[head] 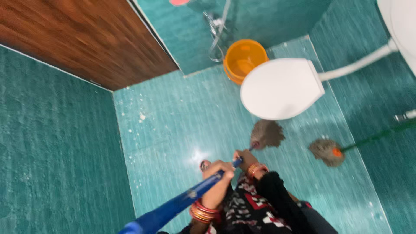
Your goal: The person uses a squeegee to push water across a tiled floor into a drain and then uses a mop to wipe the floor surface around a toilet and bucket.
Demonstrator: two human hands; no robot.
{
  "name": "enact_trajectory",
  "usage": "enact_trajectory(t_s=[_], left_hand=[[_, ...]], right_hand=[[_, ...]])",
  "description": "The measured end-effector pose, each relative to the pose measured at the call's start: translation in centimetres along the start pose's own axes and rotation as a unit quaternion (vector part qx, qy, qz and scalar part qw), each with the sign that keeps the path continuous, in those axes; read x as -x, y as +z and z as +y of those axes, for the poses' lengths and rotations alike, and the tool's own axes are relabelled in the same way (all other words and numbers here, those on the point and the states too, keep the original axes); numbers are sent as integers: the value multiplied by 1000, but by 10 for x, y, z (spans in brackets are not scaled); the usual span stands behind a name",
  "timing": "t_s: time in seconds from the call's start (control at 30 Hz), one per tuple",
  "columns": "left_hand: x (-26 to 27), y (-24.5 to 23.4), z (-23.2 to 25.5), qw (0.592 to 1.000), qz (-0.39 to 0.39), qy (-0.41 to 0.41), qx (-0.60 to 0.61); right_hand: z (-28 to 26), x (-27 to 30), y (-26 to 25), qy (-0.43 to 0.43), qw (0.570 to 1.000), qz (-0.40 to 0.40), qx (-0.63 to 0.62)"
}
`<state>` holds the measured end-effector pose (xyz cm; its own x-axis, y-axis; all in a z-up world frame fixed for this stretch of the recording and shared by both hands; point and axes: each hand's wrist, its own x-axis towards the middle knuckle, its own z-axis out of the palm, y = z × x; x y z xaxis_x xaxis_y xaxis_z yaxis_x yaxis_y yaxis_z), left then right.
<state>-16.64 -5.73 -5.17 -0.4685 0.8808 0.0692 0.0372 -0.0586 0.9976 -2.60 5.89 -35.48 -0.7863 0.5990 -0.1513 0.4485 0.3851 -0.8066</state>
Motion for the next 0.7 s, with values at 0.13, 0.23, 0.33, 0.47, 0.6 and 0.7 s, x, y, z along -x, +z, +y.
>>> enact_trajectory(t_s=[0.13, 0.23, 0.33, 0.47, 0.6, 0.7], left_hand=[[-19, -49, -30, 989, -2, -150, -10], [-43, -102, -44, 992, -96, -87, 1], [-62, -153, -35, 975, -202, -9, 98], [-89, -207, -13, 946, -312, 41, 82], [-100, -239, 4, 954, -297, 9, 31], [-103, -256, 10, 968, -239, -18, 70]], right_hand=[[-28, -34, 18, 102, 993, 3, -59], [-53, -55, 44, 50, 987, 137, -64], [-87, -78, 59, 33, 978, 191, -73], [-140, -111, 82, 104, 959, 265, 5], [-175, -136, 86, 80, 965, 245, -54], [-188, -161, 94, 46, 965, 259, 13]])
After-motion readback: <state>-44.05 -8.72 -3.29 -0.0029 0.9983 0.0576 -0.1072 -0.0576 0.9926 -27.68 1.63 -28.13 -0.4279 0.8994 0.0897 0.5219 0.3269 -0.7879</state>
